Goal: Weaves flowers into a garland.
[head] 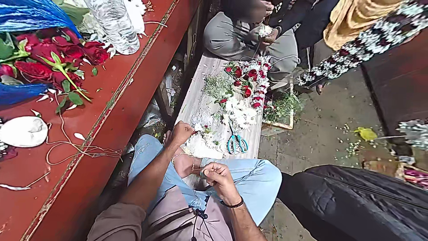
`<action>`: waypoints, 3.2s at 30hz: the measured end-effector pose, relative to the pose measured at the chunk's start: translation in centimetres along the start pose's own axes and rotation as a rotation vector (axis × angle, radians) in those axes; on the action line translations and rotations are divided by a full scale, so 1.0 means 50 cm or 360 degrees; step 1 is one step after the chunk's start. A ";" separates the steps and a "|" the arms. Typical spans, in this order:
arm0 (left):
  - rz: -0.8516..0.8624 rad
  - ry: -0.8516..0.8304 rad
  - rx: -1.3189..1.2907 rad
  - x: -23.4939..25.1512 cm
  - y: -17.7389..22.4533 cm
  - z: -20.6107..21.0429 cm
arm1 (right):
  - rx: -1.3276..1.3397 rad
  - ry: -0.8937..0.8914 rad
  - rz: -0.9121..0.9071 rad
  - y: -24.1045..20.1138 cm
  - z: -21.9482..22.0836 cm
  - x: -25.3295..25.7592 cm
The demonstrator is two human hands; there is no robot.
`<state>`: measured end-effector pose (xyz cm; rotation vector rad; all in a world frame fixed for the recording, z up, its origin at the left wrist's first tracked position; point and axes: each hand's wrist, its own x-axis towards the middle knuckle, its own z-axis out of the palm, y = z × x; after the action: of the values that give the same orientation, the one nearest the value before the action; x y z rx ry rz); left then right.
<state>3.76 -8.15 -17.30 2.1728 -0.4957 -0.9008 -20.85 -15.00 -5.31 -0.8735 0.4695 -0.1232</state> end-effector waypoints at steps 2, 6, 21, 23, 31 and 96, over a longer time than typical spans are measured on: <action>0.0018 -0.0070 -0.0281 -0.020 0.032 -0.020 | 0.0017 0.0051 0.0015 0.004 -0.022 -0.006; 0.0087 0.0001 0.0142 -0.032 0.060 -0.032 | -0.0020 0.0106 0.0034 0.014 -0.043 0.016; 0.0288 -0.0067 -0.0598 -0.114 0.164 -0.115 | -0.0056 0.0119 0.0004 0.029 -0.033 0.040; 0.0290 -0.0098 -0.0612 -0.140 0.191 -0.138 | -0.0059 0.0109 -0.0015 0.025 -0.027 0.042; 0.0048 -0.0255 -0.0693 -0.143 0.154 -0.098 | -0.0130 0.0224 -0.0095 0.013 -0.031 0.028; -0.0038 -0.0455 -0.1633 -0.249 0.145 -0.043 | -0.1283 0.0258 -0.0582 -0.012 -0.006 0.083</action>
<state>-3.67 -4.80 -5.23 1.1268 -0.0767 -1.1486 -17.23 -16.79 -6.44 -1.7491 0.5113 -0.3558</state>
